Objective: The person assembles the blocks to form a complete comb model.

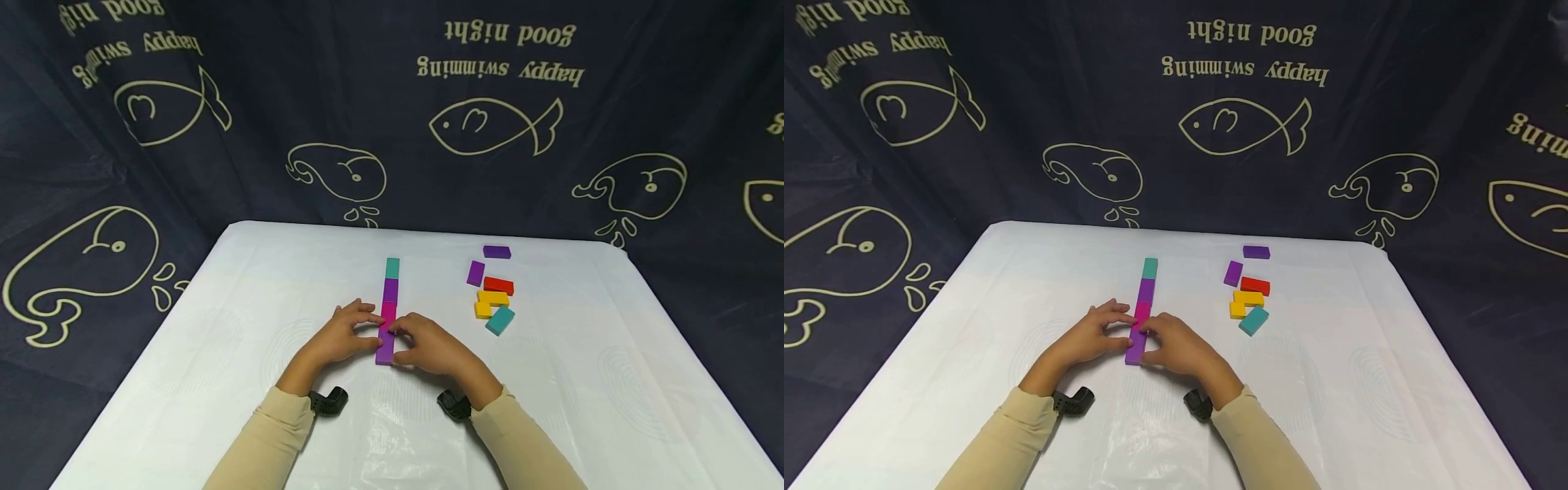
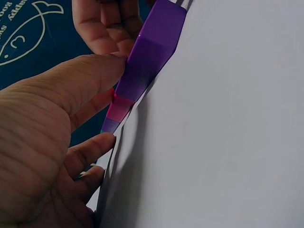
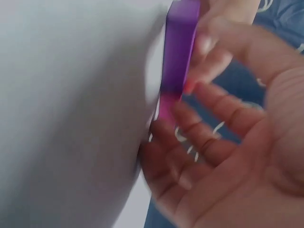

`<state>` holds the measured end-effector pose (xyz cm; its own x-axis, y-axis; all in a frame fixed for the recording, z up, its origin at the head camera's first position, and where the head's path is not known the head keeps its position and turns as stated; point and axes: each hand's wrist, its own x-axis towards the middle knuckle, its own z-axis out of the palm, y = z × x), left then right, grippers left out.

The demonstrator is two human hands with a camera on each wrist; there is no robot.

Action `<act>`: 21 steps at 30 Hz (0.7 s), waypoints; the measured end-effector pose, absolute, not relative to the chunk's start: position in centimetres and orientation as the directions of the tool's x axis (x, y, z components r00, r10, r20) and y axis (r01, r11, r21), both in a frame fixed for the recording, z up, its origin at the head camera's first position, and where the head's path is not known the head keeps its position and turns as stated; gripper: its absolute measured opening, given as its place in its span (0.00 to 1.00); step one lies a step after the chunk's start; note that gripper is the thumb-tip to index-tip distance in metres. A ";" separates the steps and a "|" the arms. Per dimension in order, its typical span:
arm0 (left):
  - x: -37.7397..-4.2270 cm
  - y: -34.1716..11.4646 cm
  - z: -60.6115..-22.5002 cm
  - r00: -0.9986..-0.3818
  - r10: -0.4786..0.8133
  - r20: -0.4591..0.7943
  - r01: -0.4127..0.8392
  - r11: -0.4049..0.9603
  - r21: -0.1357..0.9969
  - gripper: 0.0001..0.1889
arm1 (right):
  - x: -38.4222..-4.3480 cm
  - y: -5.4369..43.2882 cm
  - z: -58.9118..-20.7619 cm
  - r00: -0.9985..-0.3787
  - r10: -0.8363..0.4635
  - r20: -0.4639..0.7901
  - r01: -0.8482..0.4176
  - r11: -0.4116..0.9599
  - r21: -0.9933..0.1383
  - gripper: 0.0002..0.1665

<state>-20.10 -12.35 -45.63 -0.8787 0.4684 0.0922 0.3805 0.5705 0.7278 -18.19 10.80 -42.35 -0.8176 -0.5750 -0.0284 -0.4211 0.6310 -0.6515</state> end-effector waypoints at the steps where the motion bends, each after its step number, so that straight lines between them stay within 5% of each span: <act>1: -20.1 -12.3 -45.6 -0.880 0.465 0.091 0.377 0.570 0.730 0.20 | -18.4 11.1 -42.2 -0.819 -0.574 -0.026 -0.416 0.623 -0.663 0.27; 21: -19.8 -12.3 -45.6 -0.885 0.457 0.085 0.361 0.561 0.745 0.19 | -21.9 23.6 -41.3 -0.959 -0.279 0.051 -0.244 0.720 -0.650 0.26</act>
